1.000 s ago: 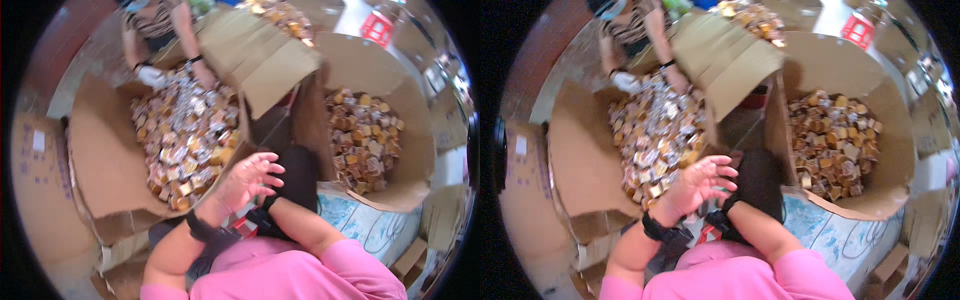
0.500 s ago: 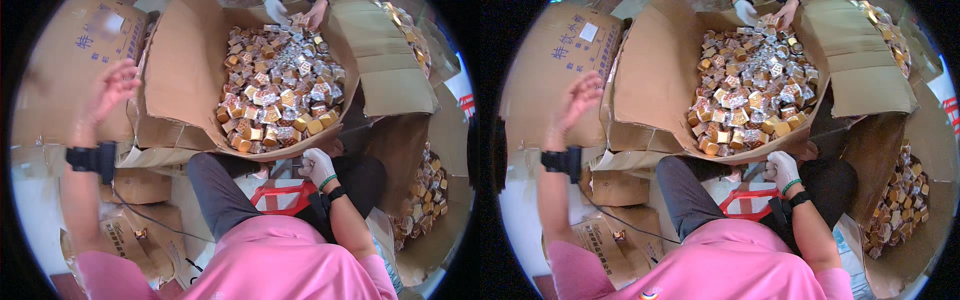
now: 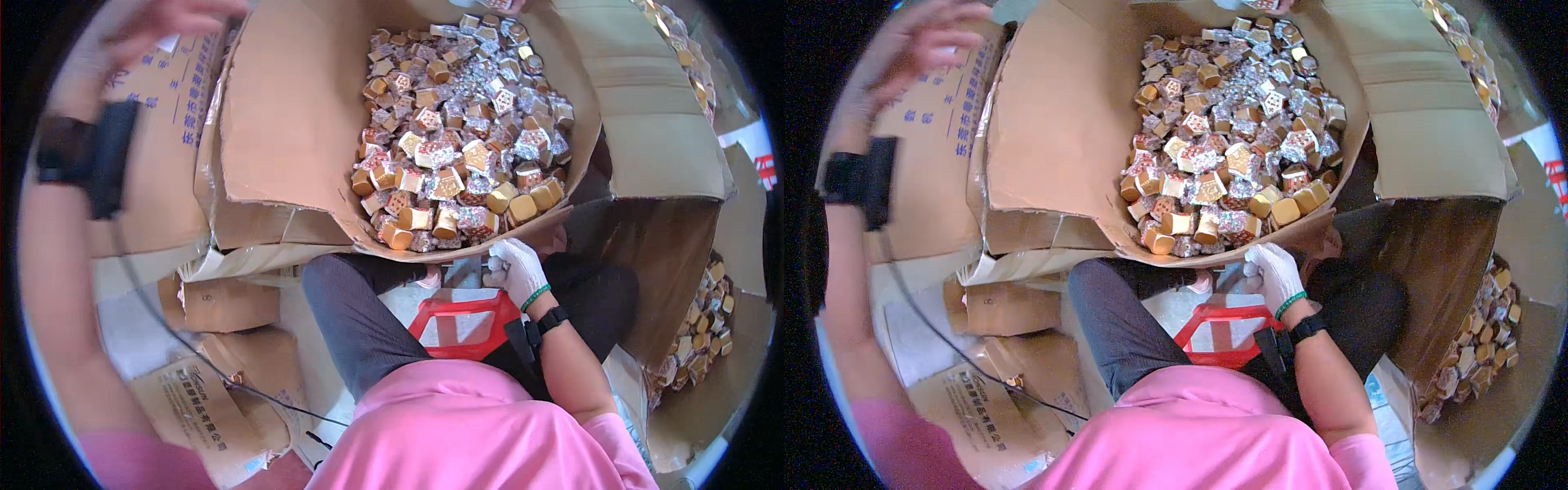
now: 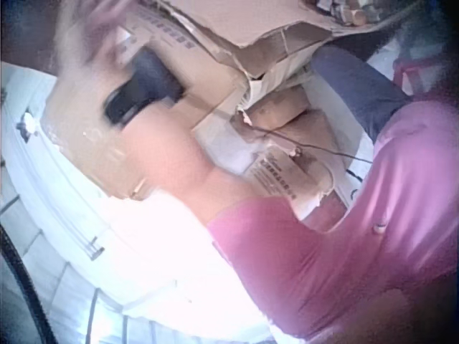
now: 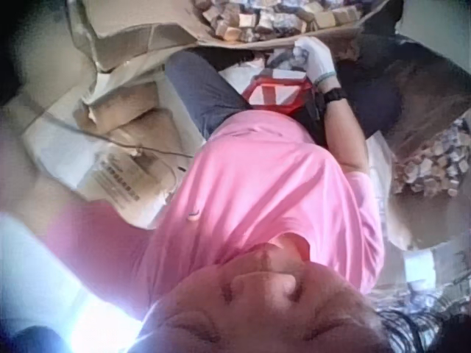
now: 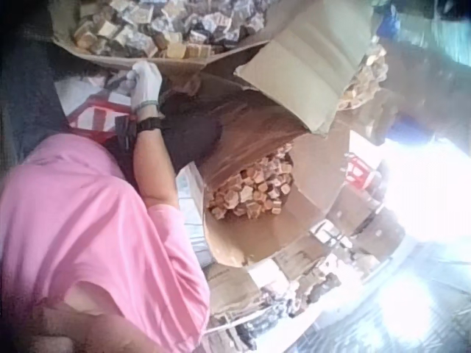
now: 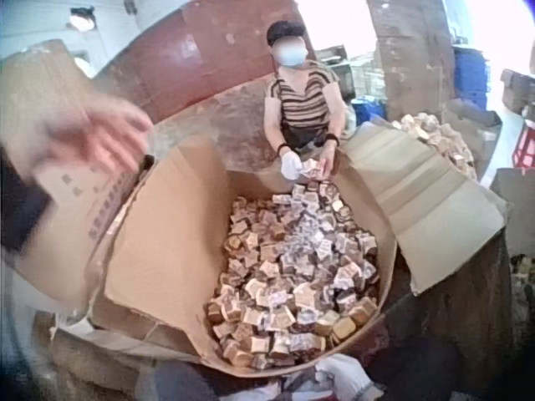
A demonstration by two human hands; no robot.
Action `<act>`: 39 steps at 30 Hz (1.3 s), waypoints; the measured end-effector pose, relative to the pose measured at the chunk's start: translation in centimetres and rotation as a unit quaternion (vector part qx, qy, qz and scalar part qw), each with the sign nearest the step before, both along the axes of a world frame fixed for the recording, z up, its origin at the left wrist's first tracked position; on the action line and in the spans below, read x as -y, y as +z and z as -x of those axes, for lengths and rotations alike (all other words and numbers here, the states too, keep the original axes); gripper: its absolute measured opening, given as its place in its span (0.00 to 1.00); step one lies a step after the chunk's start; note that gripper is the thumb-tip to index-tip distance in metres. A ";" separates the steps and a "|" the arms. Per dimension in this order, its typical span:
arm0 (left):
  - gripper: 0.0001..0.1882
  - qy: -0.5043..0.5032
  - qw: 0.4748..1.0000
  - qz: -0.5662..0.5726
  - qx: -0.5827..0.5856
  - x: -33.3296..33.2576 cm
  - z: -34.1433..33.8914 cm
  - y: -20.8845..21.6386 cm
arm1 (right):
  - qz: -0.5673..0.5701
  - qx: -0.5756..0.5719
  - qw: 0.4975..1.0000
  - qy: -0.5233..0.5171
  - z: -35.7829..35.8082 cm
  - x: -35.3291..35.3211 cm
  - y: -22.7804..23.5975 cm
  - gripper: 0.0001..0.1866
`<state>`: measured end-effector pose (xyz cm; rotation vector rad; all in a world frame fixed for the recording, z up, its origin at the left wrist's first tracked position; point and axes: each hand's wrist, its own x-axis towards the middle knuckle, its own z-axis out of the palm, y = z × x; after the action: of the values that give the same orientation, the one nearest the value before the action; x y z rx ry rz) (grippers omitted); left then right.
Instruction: Sorting small packaged items into cardboard boxes by hand.
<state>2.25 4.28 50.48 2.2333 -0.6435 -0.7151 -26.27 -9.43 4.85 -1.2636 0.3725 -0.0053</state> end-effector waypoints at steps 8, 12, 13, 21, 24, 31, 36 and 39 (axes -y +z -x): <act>0.14 0.057 0.966 -0.016 -0.253 -3.7 0.2 -38.7 | -0.197 -0.143 0.968 -0.065 -0.7 -0.4 1.0 0.07; 0.34 -0.008 0.973 -0.231 0.020 -6.2 6.9 -47.0 | -0.221 -0.191 0.954 -0.066 -0.7 -0.2 0.5 0.06; 0.42 -0.017 0.963 -0.266 0.033 -6.7 7.8 -47.8 | -0.229 -0.208 0.949 -0.061 -0.8 -0.4 0.3 0.04; 0.41 -0.070 0.944 -0.302 0.116 -6.8 10.2 -46.6 | -0.154 -0.254 0.953 -0.056 -1.0 -0.7 0.8 0.08; 0.31 -0.045 0.964 -0.214 0.150 -8.0 9.8 -48.3 | -0.162 -0.250 0.953 -0.052 -0.8 -0.8 -0.2 0.09; 0.23 0.122 0.973 0.030 -0.192 -9.1 6.4 -47.0 | -0.151 -0.267 0.951 -0.035 -1.0 -1.1 0.4 0.07; 0.26 0.237 0.908 0.090 -0.334 -9.5 6.7 -46.2 | -0.069 -0.272 0.960 -0.008 -0.9 -1.4 -0.5 0.11; 0.26 0.166 0.976 0.036 -0.136 -11.6 6.1 -48.5 | -0.041 -0.268 0.962 0.024 -1.3 -2.0 0.0 0.13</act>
<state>-3.82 15.90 1.94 2.0571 -0.1533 -0.7893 -24.97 -7.47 4.89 -1.1803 0.7988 0.3976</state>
